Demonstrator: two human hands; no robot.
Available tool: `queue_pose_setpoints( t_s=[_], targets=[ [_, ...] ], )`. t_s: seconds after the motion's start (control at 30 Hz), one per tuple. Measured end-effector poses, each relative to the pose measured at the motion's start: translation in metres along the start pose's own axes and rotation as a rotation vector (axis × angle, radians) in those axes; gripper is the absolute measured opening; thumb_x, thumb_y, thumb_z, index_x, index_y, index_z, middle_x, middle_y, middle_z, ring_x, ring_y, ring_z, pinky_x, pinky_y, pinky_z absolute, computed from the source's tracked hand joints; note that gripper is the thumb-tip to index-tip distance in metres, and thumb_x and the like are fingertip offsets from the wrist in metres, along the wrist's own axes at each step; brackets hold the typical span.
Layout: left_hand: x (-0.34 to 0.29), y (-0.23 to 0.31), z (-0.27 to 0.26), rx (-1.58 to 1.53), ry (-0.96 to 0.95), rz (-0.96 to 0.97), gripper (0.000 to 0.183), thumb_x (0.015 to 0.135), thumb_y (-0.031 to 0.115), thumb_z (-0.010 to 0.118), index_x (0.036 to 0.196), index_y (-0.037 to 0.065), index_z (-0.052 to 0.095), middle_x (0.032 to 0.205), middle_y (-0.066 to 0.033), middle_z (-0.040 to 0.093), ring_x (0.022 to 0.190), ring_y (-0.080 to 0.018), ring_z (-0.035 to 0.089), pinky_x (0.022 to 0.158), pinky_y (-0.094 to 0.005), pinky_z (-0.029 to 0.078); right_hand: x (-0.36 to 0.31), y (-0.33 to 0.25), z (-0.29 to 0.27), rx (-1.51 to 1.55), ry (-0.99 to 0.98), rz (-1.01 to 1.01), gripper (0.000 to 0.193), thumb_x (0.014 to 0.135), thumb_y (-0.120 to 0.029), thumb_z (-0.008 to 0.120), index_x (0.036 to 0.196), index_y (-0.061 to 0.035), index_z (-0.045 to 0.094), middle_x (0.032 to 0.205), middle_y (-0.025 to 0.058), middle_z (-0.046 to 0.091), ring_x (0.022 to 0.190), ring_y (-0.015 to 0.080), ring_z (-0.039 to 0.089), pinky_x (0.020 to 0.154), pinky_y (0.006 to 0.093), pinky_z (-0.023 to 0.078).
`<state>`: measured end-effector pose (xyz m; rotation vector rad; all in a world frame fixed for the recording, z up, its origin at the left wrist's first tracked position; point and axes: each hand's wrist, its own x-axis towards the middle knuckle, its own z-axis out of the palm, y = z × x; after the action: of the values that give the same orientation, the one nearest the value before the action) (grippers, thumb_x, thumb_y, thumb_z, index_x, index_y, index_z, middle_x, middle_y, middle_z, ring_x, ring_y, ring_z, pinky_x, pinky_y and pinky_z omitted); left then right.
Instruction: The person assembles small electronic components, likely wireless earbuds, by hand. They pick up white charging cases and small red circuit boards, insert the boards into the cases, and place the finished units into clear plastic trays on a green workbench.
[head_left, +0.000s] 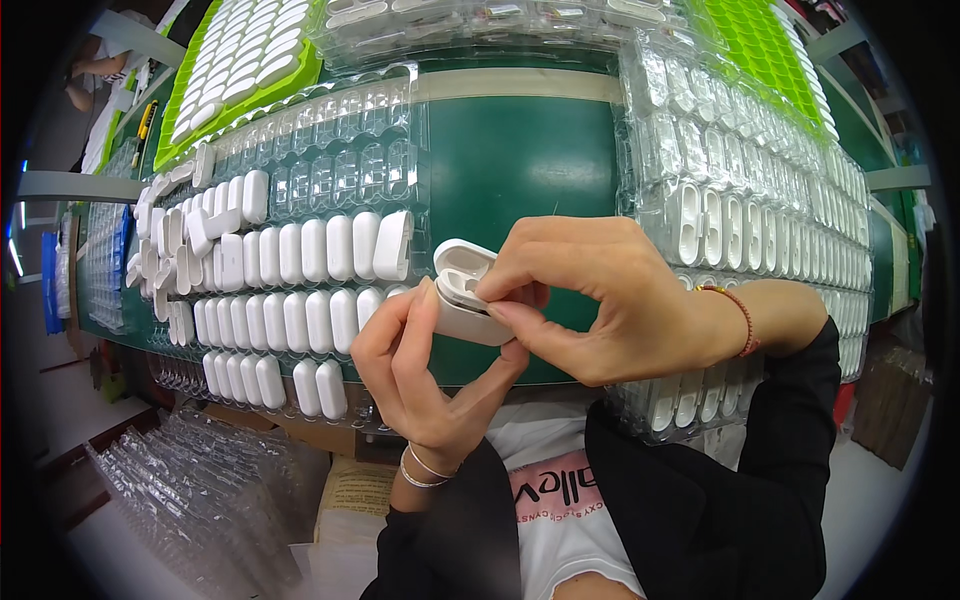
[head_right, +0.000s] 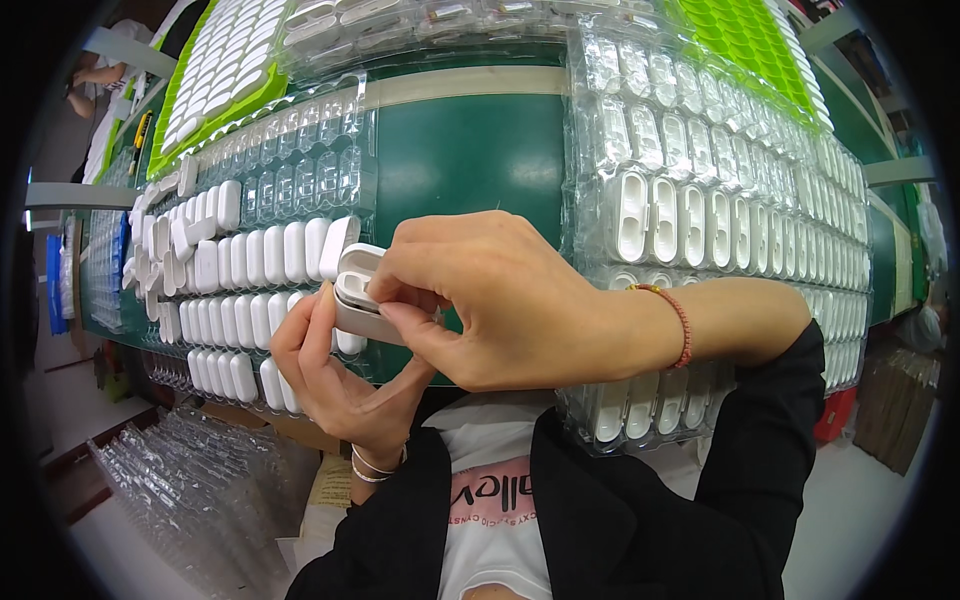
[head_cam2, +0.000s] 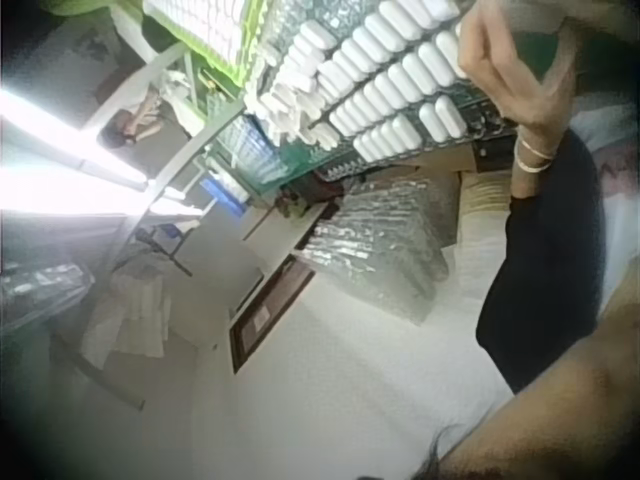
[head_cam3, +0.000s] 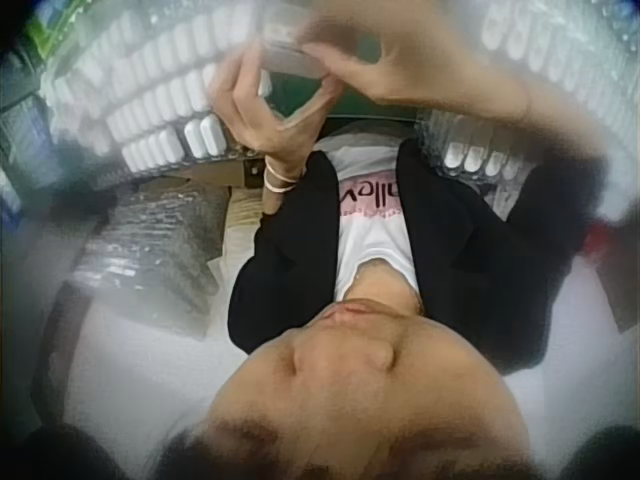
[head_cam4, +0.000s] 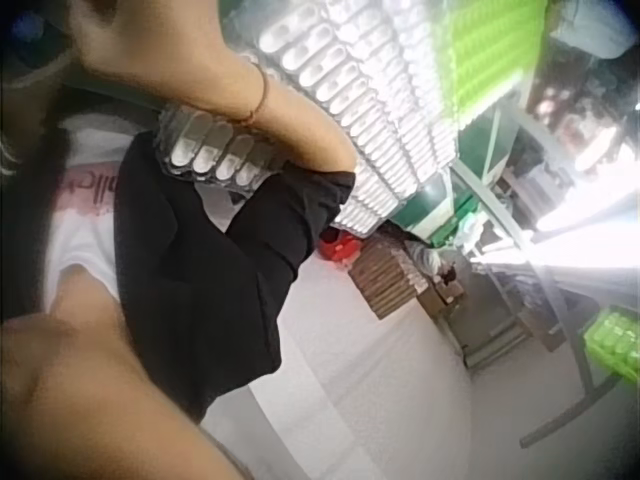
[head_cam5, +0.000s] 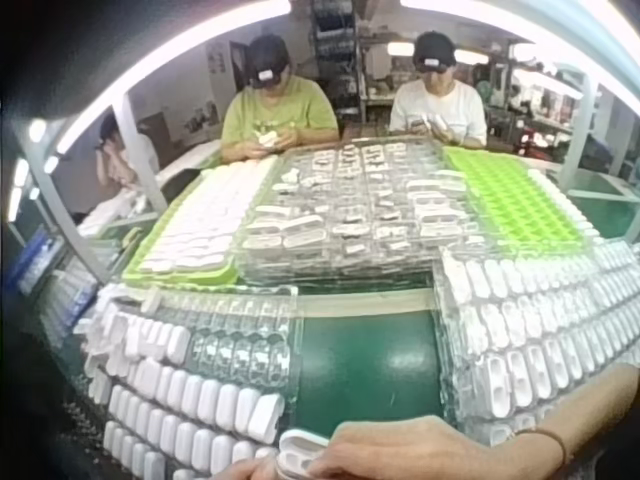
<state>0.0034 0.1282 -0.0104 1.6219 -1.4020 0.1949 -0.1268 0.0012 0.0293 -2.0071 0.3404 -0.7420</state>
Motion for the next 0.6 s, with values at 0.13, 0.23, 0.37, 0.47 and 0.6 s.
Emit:
queue_pose_setpoints(
  t_s=[0.13, 0.23, 0.37, 0.47, 0.6],
  targets=[
    [0.0018, -0.0014, -0.0036, 0.037, -0.034, 0.019, 0.076, 0.058, 0.014, 0.093, 0.124, -0.001, 0.058, 0.114, -0.0153, 0.055, 0.101, -0.0282, 0.058, 0.080, -0.0358, 0.052, -0.0018, 0.0037, 0.0010, -0.036, -0.035, -0.001, 0.019, 0.077, 0.005, 0.071, 0.094, -0.0008, 0.067, 0.082, 0.0092, 0.065, 0.068, 0.0201, 0.065, 0.056, 0.0282, 0.050],
    [0.0000, -0.0025, -0.0038, 0.032, -0.043, 0.025, 0.074, 0.058, 0.014, 0.093, 0.122, -0.002, 0.058, 0.113, -0.0158, 0.055, 0.100, -0.0285, 0.059, 0.080, -0.0362, 0.052, -0.0012, 0.0011, -0.0019, -0.051, -0.106, 0.015, 0.020, 0.077, 0.005, 0.071, 0.095, -0.0014, 0.066, 0.083, 0.0101, 0.065, 0.069, 0.0222, 0.065, 0.056, 0.0292, 0.050],
    [0.0001, -0.0020, -0.0003, 0.047, -0.041, 0.036, 0.072, 0.058, 0.012, 0.092, 0.121, -0.002, 0.059, 0.112, -0.0161, 0.056, 0.099, -0.0291, 0.060, 0.079, -0.0369, 0.053, -0.0016, 0.0052, -0.0019, -0.045, -0.113, 0.013, 0.019, 0.076, 0.006, 0.070, 0.093, -0.0017, 0.067, 0.081, 0.0113, 0.065, 0.069, 0.0254, 0.065, 0.057, 0.0310, 0.050],
    [0.0018, -0.0017, 0.0005, 0.026, -0.040, 0.040, 0.073, 0.057, 0.012, 0.093, 0.120, -0.002, 0.059, 0.111, -0.0164, 0.057, 0.099, -0.0293, 0.060, 0.079, -0.0369, 0.053, -0.0004, 0.0049, -0.0043, -0.046, -0.107, 0.018, 0.017, 0.076, 0.006, 0.070, 0.091, -0.0016, 0.067, 0.080, 0.0118, 0.065, 0.069, 0.0266, 0.066, 0.058, 0.0315, 0.050],
    [0.0031, 0.0003, 0.0017, 0.025, -0.034, 0.011, 0.075, 0.056, 0.012, 0.093, 0.120, -0.003, 0.059, 0.111, -0.0163, 0.056, 0.098, -0.0289, 0.060, 0.078, -0.0364, 0.053, -0.0019, 0.0053, -0.0019, -0.053, -0.052, 0.022, 0.017, 0.076, 0.007, 0.070, 0.090, -0.0013, 0.068, 0.080, 0.0118, 0.066, 0.069, 0.0267, 0.066, 0.058, 0.0311, 0.051]
  ],
)
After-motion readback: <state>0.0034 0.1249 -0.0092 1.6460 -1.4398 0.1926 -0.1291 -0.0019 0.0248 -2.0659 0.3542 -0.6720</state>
